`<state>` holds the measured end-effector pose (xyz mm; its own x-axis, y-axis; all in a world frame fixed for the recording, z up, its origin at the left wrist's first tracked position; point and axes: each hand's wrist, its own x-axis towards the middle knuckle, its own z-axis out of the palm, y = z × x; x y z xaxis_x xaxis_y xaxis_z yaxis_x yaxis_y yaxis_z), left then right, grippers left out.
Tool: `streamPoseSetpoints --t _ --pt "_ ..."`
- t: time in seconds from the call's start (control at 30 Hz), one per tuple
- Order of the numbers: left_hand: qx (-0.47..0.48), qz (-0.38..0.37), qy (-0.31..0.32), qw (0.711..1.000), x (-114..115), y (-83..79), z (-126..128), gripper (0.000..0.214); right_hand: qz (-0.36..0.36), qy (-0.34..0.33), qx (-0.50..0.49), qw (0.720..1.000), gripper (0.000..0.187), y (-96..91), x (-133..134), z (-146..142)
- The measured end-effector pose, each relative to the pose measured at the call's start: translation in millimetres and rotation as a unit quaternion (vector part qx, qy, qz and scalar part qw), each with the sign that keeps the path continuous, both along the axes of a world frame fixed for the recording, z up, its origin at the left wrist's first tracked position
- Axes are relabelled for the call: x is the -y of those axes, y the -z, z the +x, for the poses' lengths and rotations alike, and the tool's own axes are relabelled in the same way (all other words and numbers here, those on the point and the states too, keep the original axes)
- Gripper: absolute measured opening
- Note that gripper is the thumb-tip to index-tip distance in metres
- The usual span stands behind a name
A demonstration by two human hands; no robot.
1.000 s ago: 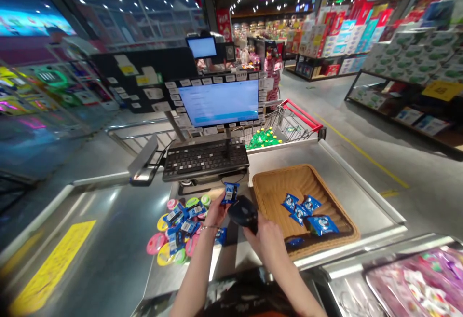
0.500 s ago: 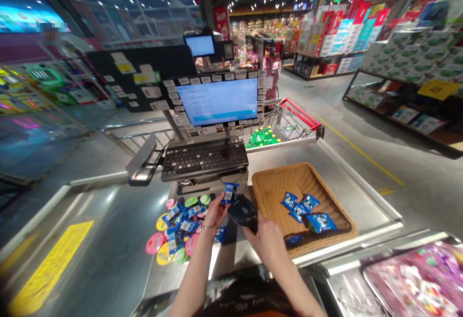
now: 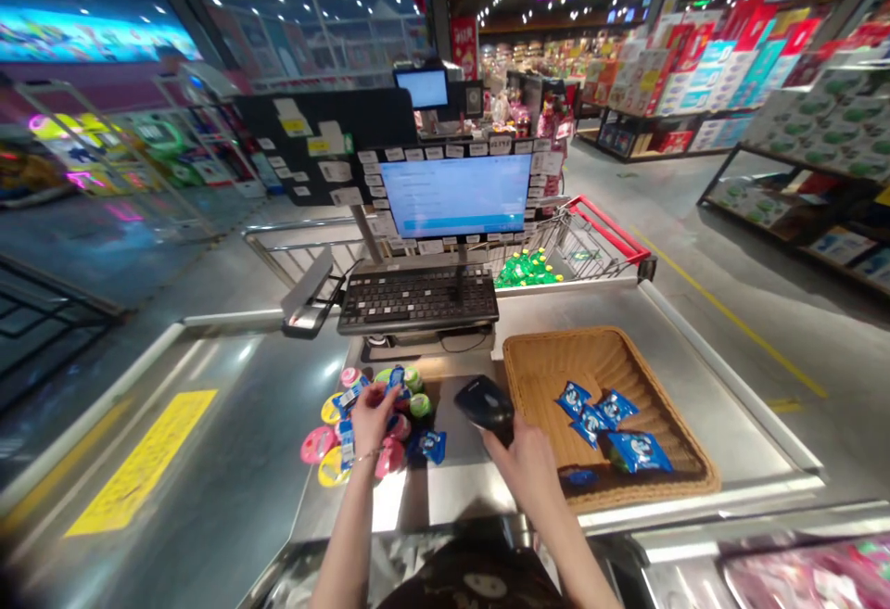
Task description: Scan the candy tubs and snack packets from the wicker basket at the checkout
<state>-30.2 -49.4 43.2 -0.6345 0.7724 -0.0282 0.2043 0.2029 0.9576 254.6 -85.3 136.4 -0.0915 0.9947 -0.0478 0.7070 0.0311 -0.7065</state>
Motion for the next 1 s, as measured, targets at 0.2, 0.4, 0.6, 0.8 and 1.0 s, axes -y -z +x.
streamPoseSetpoints --t 0.2,0.4,0.6,0.8,1.0 --pt "-0.399 -0.095 -0.035 0.911 32 20.6 -62 0.025 -0.018 -0.025 -0.015 0.999 0.034 4.7 -1 -11" --pt "-0.44 -0.141 -0.038 0.886 33 28.3 -72 0.029 -0.016 -0.032 -0.034 0.999 0.037 4.9 -1 -15" --pt "-0.447 0.04 0.026 0.893 7 -4.1 -15 0.029 0.005 0.014 -0.01 1.0 0.033 3.9 -2 -2" --pt "-0.378 0.154 0.211 0.888 -37 -17.3 94 0.022 0.025 0.124 -0.028 0.992 0.037 5.8 2 41" --pt "-0.346 0.185 0.393 0.832 -73 -17.1 208 0.018 0.029 0.249 -0.038 0.967 0.04 15.4 14 101"
